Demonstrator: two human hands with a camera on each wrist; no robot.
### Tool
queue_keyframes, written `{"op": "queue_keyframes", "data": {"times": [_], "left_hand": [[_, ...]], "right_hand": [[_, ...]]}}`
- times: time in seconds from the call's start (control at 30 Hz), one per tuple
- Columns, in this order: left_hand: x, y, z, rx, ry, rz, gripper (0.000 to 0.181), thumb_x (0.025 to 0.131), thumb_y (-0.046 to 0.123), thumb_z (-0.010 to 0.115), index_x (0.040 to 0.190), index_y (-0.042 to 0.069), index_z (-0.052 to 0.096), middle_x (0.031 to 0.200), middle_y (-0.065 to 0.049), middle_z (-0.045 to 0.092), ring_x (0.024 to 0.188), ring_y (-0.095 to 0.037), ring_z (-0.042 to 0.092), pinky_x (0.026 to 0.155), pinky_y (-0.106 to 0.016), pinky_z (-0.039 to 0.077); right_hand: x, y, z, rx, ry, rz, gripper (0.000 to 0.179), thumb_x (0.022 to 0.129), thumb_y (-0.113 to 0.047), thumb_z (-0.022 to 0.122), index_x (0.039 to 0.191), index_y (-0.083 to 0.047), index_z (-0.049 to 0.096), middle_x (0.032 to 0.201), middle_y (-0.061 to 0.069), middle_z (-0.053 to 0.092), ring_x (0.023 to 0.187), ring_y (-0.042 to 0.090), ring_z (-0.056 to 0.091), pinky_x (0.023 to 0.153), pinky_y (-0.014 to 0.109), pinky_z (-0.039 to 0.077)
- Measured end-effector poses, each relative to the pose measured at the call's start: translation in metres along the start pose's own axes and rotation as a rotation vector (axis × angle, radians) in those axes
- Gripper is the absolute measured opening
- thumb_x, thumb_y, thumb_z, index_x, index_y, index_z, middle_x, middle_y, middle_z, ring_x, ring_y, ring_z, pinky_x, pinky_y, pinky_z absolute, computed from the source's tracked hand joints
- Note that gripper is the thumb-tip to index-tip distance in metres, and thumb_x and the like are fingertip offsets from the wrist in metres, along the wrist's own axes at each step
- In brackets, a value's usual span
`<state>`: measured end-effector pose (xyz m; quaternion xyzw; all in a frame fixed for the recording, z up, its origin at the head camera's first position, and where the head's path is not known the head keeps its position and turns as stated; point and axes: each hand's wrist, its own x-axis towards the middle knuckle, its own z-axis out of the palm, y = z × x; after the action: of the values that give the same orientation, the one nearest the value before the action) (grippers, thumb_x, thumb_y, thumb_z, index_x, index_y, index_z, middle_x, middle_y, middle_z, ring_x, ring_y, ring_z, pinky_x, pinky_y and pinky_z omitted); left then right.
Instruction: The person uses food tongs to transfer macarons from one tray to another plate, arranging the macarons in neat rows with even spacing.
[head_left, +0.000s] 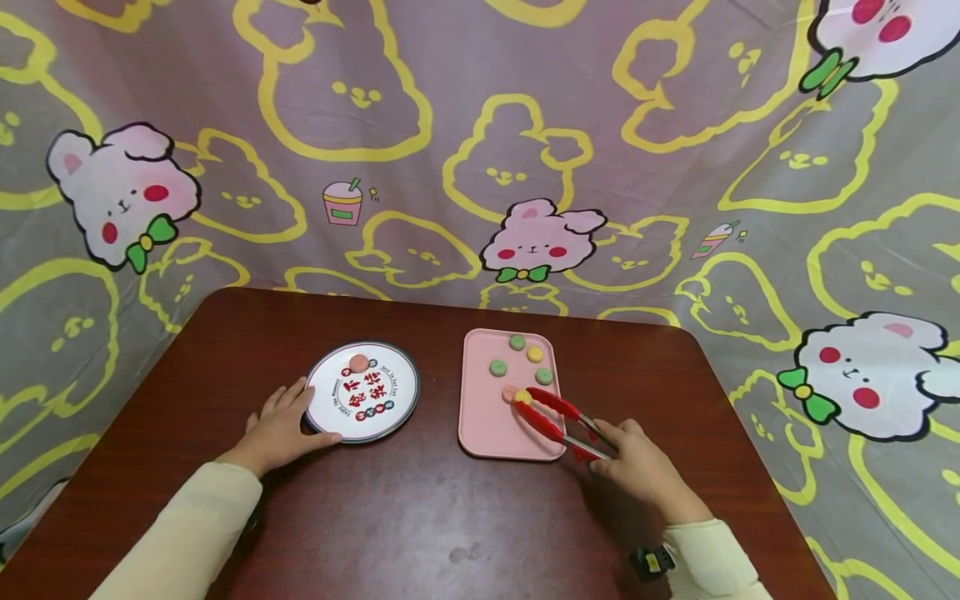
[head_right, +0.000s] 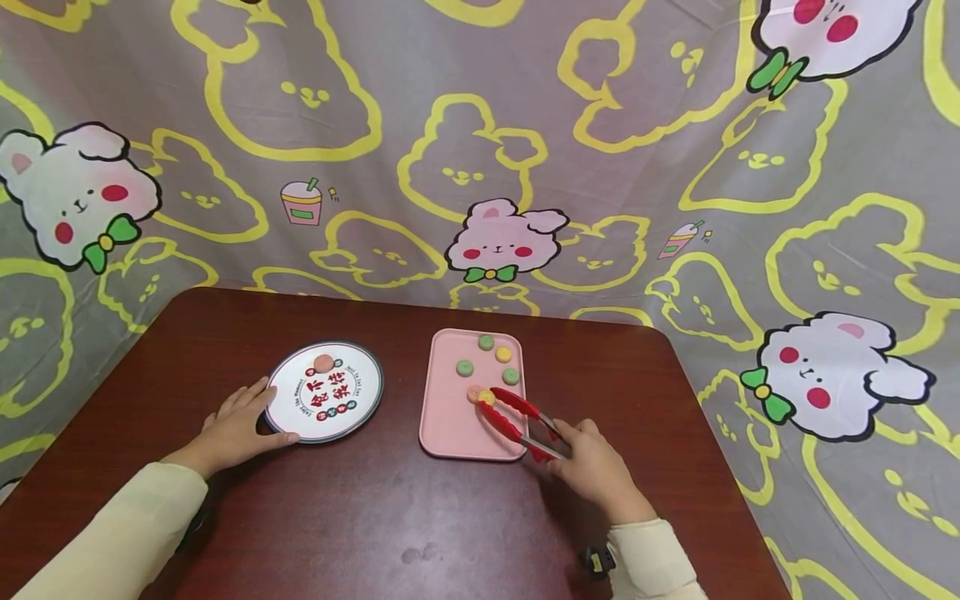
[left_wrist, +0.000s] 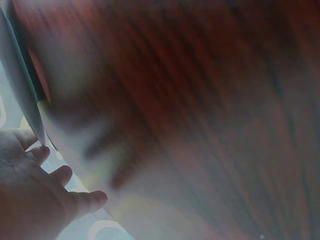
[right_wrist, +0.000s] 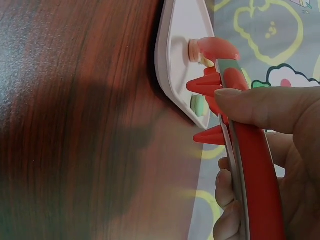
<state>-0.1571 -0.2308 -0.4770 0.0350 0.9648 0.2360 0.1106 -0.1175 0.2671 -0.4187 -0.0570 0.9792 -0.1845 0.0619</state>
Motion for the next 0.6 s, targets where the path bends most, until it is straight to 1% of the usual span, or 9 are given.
{"op": "queue_keyframes", "data": {"times": [0.2, 0.43, 0.6], "left_hand": [[-0.0012, 0.0003, 0.0002, 0.002, 0.009, 0.005, 0.113, 0.074, 0.067, 0.068, 0.146, -0.009, 0.027, 0.153, -0.031, 0.015, 0.135, -0.056, 0.010, 0.096, -0.080, 0.012], [-0.0010, -0.0007, 0.0007, -0.001, 0.010, 0.009, 0.113, 0.074, 0.067, 0.068, 0.147, -0.009, 0.027, 0.153, -0.031, 0.015, 0.135, -0.056, 0.009, 0.096, -0.080, 0.012], [-0.0005, -0.0008, 0.0005, -0.002, 0.007, 0.005, 0.113, 0.074, 0.067, 0.068, 0.147, -0.008, 0.026, 0.154, -0.031, 0.014, 0.136, -0.056, 0.009, 0.096, -0.080, 0.012]], "right_hand": [[0.0007, -0.0014, -0.0011, 0.010, 0.006, 0.031, 0.065, 0.076, -0.015, 0.078, 0.134, 0.000, 0.055, 0.096, 0.013, 0.051, 0.072, 0.020, 0.051, 0.063, 0.035, 0.044], [0.0023, -0.0015, -0.0021, 0.007, 0.042, 0.005, 0.064, 0.076, -0.015, 0.078, 0.134, 0.000, 0.055, 0.096, 0.013, 0.052, 0.075, 0.022, 0.054, 0.063, 0.037, 0.046], [0.0031, -0.0027, -0.0032, 0.018, 0.045, 0.011, 0.064, 0.077, -0.016, 0.078, 0.135, 0.000, 0.054, 0.098, 0.014, 0.052, 0.077, 0.023, 0.054, 0.064, 0.036, 0.047]]}}
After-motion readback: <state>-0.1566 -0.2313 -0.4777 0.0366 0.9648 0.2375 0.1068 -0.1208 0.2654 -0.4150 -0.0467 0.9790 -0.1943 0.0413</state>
